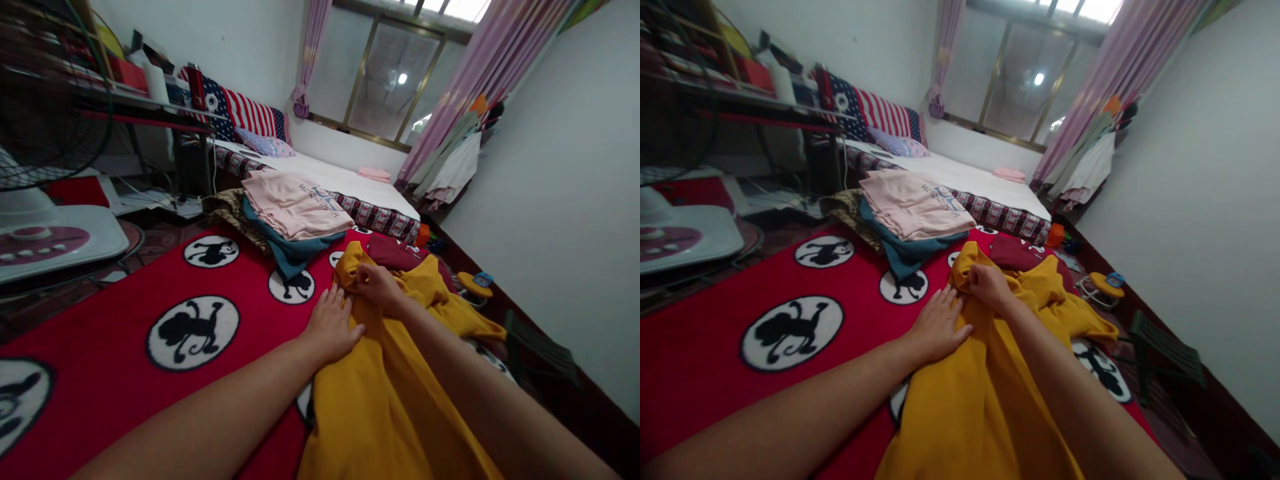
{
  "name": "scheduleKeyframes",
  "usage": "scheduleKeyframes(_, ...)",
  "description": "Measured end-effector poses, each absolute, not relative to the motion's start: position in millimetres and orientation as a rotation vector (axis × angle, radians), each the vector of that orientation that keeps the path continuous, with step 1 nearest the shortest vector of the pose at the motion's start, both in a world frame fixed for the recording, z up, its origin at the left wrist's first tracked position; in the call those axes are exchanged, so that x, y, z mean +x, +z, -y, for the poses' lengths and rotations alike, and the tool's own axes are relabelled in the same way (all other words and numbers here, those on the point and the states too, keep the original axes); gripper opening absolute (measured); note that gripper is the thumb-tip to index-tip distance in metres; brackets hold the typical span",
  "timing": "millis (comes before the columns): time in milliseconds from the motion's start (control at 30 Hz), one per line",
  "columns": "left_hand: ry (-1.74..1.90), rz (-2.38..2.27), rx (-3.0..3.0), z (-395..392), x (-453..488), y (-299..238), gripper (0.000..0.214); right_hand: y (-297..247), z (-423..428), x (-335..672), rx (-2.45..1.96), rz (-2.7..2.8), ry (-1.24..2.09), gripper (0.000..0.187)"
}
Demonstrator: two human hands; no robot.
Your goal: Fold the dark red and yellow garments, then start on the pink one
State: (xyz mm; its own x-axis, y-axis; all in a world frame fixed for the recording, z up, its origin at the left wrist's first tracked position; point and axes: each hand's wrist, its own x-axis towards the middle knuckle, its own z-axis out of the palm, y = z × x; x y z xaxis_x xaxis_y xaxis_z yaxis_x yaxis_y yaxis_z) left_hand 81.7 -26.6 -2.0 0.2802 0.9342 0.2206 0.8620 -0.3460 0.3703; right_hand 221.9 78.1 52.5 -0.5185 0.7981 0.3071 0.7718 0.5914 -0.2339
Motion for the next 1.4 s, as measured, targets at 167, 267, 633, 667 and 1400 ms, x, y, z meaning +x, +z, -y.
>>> scheduleKeyframes(167, 0.635, -1.675, 2.359, 25.6, 81.1, -5.7, 0.077, 66.0, -79.5, 225.4, -1.107, 2.317, -0.328, 0.012)
scheduleKeyframes(267, 0.669, -1.673, 2.34, 25.4, 81.0, -6.8, 0.077, 67.1, -90.9, 234.9, -1.321, 2.093, -0.463, 0.014)
scheduleKeyframes(633, 0.791, -1.672, 2.31, 26.6, 80.1, -5.9, 0.072, 63.1, -128.8, 207.2, -1.866, 2.093, -0.004, 0.049)
scheduleKeyframes(667, 0.823, -1.667, 2.317, 26.3, 79.7, -4.5, 0.07, 62.1, -132.6, 202.3, -1.846, 2.144, 0.029, 0.044)
scheduleKeyframes(1400, 0.532, -1.716, 2.367, 14.0, 70.4, 4.0, 0.058, 75.7, 185.9, 208.2, -0.862, 2.647, 0.671, 0.019)
